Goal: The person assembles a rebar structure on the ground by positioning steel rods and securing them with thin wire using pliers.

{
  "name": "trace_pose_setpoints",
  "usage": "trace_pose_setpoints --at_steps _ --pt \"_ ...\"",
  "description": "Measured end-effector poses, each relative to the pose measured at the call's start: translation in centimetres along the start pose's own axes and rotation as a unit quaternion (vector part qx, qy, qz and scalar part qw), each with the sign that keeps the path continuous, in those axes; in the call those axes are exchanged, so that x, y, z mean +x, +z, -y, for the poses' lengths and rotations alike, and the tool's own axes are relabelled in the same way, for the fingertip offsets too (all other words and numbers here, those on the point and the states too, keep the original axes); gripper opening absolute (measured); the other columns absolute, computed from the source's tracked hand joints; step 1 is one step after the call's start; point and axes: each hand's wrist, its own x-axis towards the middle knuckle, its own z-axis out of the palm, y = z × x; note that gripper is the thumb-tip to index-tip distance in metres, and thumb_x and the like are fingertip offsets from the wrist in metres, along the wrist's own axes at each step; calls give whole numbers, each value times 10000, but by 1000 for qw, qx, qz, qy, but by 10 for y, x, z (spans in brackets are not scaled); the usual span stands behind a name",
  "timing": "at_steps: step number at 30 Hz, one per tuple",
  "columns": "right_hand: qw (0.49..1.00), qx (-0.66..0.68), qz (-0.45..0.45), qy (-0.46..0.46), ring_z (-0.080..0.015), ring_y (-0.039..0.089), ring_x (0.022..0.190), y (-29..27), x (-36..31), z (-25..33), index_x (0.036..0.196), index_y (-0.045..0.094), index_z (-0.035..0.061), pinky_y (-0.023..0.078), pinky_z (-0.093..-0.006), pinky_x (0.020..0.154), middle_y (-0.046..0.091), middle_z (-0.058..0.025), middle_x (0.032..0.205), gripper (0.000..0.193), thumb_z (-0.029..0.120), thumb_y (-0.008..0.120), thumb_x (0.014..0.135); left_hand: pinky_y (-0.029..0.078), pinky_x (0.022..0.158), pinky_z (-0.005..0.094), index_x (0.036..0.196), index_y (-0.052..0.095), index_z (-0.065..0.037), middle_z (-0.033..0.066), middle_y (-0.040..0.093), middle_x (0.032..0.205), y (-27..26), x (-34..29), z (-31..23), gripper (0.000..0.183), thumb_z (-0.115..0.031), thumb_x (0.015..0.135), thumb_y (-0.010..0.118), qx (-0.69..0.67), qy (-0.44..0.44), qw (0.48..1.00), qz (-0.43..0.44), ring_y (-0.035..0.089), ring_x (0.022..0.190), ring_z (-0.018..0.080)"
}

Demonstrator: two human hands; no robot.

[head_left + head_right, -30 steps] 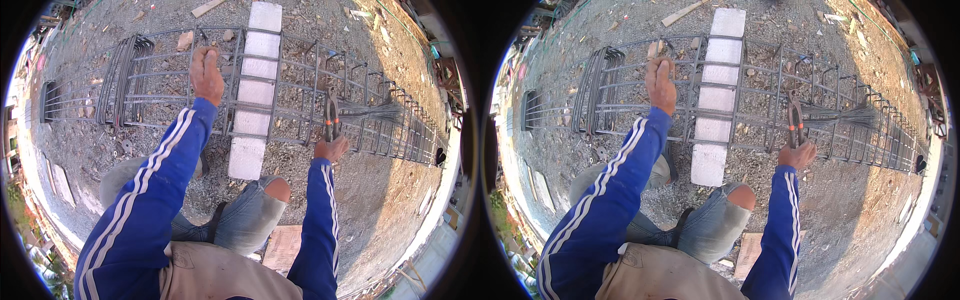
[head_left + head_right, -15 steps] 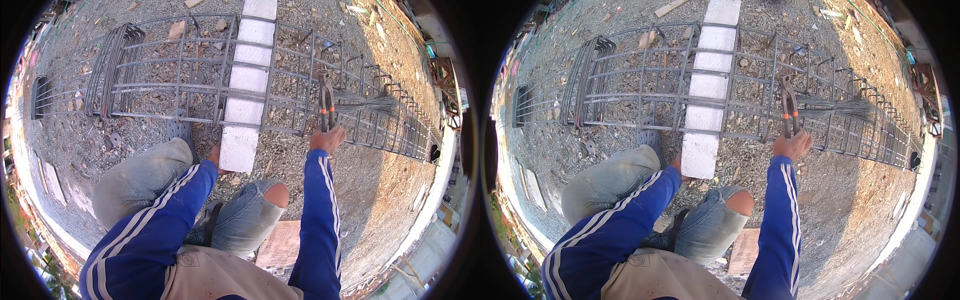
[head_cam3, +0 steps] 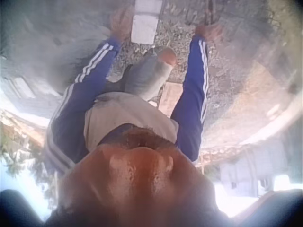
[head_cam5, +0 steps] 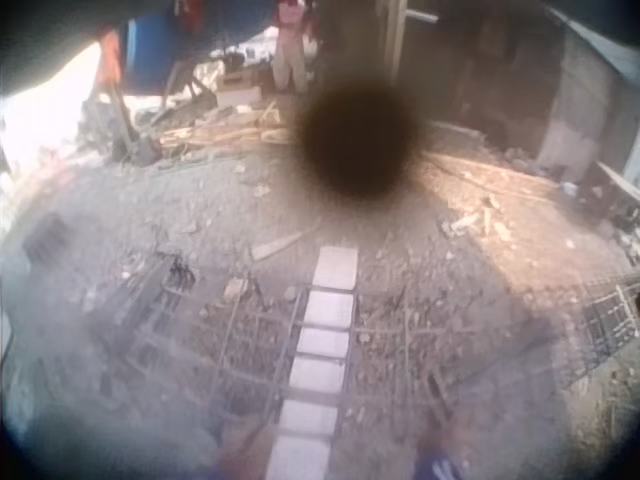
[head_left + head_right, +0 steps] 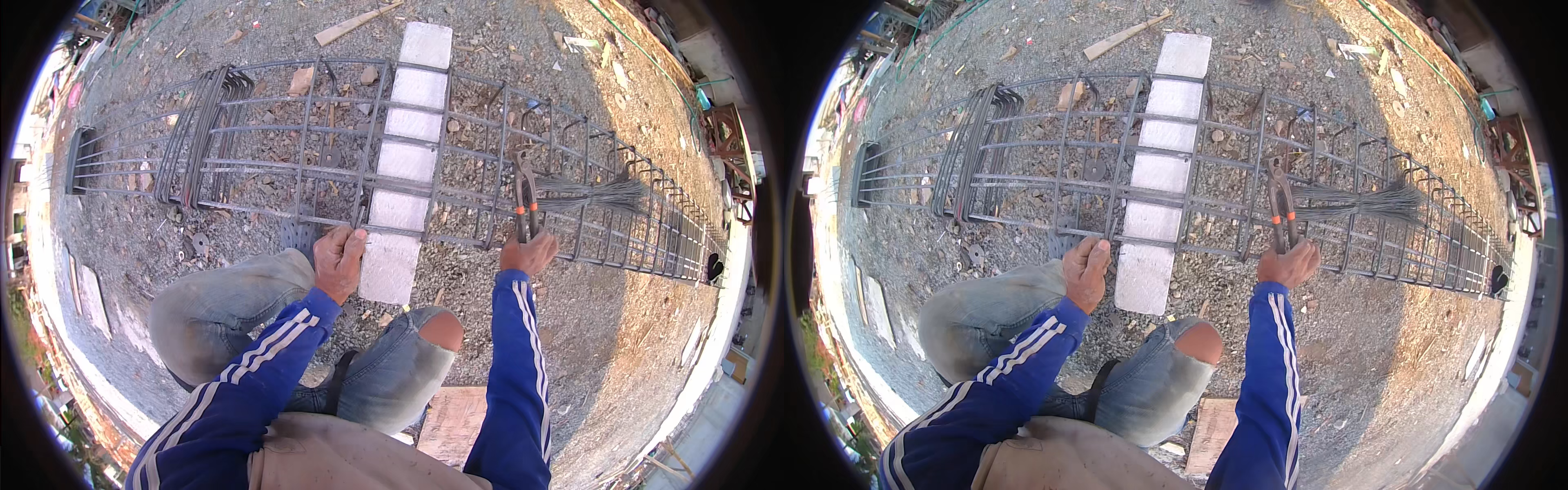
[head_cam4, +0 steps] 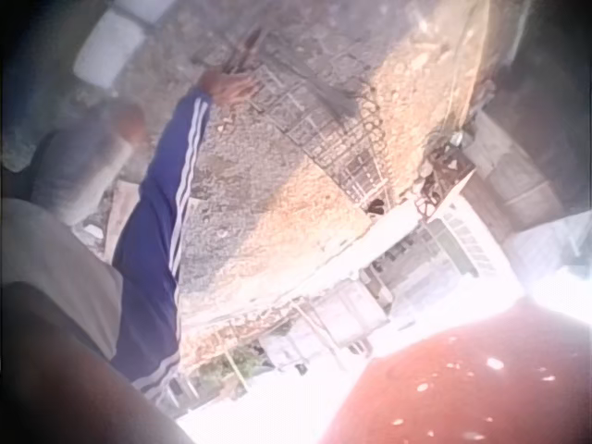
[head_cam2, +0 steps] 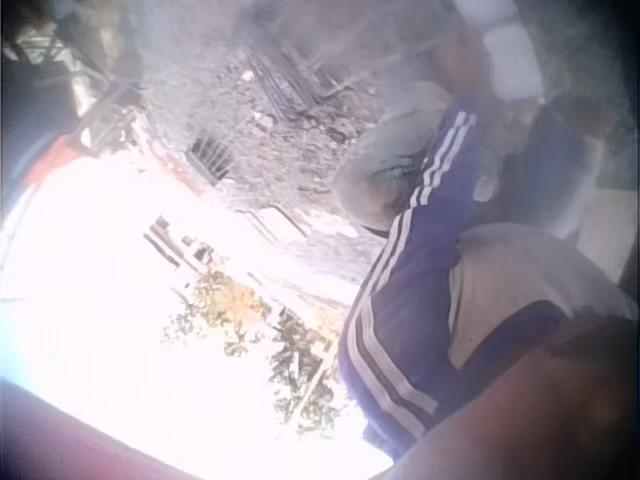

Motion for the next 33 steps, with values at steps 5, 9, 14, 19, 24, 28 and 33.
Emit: trace_pose_setpoints --at_steps 5,9,14,19,24,28,33 --pt "1000 10 -1 -16 -383 451 1142 4 1 -3 1042 532 -12 360 -509 951 575 -157 1029 451 131 755 677 301 490 221 662 488 -86 -50 429 587 15 10 -30 341 -254 950 564 -132 -96 987 4 362 544 33" --pt "1000 10 6 -7 -384 451 1144 4 3 -4 1048 527 -11 361 -520 941 571 -155 1022 457 121 750 672 337 498 212 753 529 -83 -38 484 667 -9 -14 19 294 -300 951 547 -153 -214 958 -114 423 565 46" --pt "1000 9 9 -2 -393 453 1136 2 0 -10 1052 526 -8 364 -528 932 565 -160 1019 461 127 751 674 431 591 253 856 559 -31 -9 520 701 -19 -20 78 336 -341 968 490 -72 -317 943 -65 484 632 83" --pt "1000 22 12 -3 -385 448 1119 -3 1 5 1022 534 -12 366 -496 935 561 -169 1010 395 115 726 701 427 923 404 1182 533 11 225 579 1129 3 -84 151 422 -342 982 418 66 -204 977 19 560 1056 316" --pt "997 35 64 -22 -391 468 1060 -18 9 -17 987 552 -17 375 -487 890 570 -208 968 310 117 687 742 345 1033 411 1315 444 37 276 517 1260 -7 -105 96 528 -365 978 383 169 -158 969 89 470 1204 386" --pt "994 104 -7 14 -404 543 892 -58 -14 -5 981 555 -22 423 -480 781 586 -209 885 298 151 686 776 395 979 396 1306 454 35 236 541 1244 -21 -93 48 515 -350 964 458 91 -120 987 47 517 1148 341" --pt "967 245 74 2 -370 570 630 -169 -96 41 883 534 14 437 -437 586 562 -177 707 219 180 661 817 392 965 335 1324 440 29 159 553 1220 -34 -117 -71 493 -299 963 513 -77 -164 952 245 529 1093 210"
